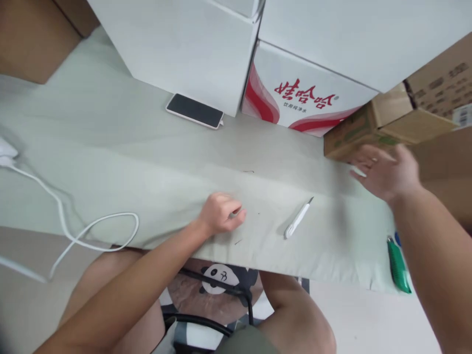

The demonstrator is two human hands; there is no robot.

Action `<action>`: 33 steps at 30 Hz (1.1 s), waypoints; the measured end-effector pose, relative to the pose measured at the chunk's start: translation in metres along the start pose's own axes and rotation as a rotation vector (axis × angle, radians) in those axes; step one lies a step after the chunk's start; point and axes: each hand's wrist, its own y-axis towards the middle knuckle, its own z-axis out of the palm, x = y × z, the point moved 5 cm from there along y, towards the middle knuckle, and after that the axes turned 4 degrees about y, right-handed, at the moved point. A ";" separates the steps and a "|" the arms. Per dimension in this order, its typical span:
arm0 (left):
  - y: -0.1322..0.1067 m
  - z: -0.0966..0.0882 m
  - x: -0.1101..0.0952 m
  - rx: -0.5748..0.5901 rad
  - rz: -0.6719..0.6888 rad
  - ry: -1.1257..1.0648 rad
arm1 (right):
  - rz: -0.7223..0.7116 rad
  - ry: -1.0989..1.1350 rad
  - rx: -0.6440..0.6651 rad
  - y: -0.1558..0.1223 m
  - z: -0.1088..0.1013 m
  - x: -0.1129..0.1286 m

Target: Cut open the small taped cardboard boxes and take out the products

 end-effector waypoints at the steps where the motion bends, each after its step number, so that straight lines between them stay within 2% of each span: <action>1: -0.002 0.000 -0.001 0.014 -0.004 0.004 | 0.078 0.017 0.032 -0.009 0.013 -0.005; 3: -0.008 0.000 -0.003 0.053 -0.024 0.006 | 0.187 0.033 0.111 -0.038 0.036 -0.018; 6: -0.023 -0.004 -0.008 0.125 -0.007 0.026 | 0.139 -0.089 0.318 -0.100 0.061 -0.040; 8: -0.034 -0.010 -0.012 0.188 0.066 0.065 | 0.098 -0.240 0.443 -0.140 0.068 -0.051; 9: -0.038 -0.014 -0.013 0.220 0.097 0.085 | 0.081 -0.308 0.459 -0.155 0.070 -0.053; 12: -0.043 -0.031 -0.012 0.292 0.096 0.108 | 0.028 -0.499 0.428 -0.177 0.083 -0.040; 14: -0.040 -0.047 -0.008 0.328 0.019 0.091 | -0.052 -0.591 0.438 -0.181 0.112 -0.017; 17: -0.034 -0.071 0.004 0.402 -0.161 0.038 | -0.276 -0.663 0.490 -0.184 0.191 0.025; 21: -0.035 -0.097 0.027 0.487 -0.403 -0.050 | -0.671 -0.709 0.531 -0.203 0.333 0.082; 25: -0.040 -0.106 0.039 0.539 -0.473 -0.184 | -0.997 -0.785 0.573 -0.238 0.485 0.144; 27: -0.042 -0.108 0.040 0.546 -0.463 -0.219 | -1.132 -0.847 0.547 -0.259 0.551 0.175; 30: -0.044 -0.113 0.041 0.614 -0.404 -0.251 | -1.284 -0.882 0.489 -0.288 0.625 0.217; 33: -0.045 -0.130 0.047 0.646 -0.380 -0.286 | -1.284 -0.883 0.433 -0.302 0.668 0.245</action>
